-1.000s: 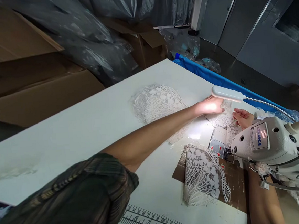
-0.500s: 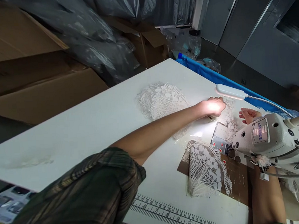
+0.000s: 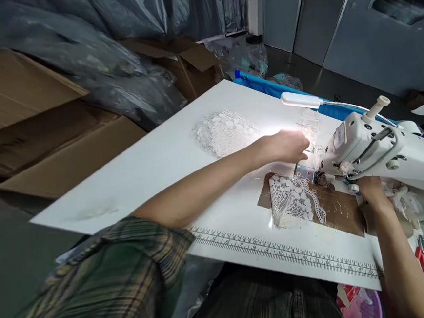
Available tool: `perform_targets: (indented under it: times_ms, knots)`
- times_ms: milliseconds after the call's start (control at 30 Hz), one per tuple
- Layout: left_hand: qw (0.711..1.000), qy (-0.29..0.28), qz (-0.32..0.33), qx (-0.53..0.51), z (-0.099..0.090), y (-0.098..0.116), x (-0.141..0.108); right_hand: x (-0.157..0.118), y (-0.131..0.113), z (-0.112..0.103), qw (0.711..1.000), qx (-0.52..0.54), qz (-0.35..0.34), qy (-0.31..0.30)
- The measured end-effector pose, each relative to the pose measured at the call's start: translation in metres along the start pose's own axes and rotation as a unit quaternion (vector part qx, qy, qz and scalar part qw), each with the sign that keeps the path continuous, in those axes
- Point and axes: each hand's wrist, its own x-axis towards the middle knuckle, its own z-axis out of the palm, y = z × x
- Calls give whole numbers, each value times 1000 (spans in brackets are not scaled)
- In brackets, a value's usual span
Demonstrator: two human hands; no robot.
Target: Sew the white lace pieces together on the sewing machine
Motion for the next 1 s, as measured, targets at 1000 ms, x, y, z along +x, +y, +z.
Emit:
perform_targets:
  times_ms: [1000]
  knots:
    - [954, 161, 247, -53, 82, 26, -49, -54, -52, 24, 977, 192, 38, -86]
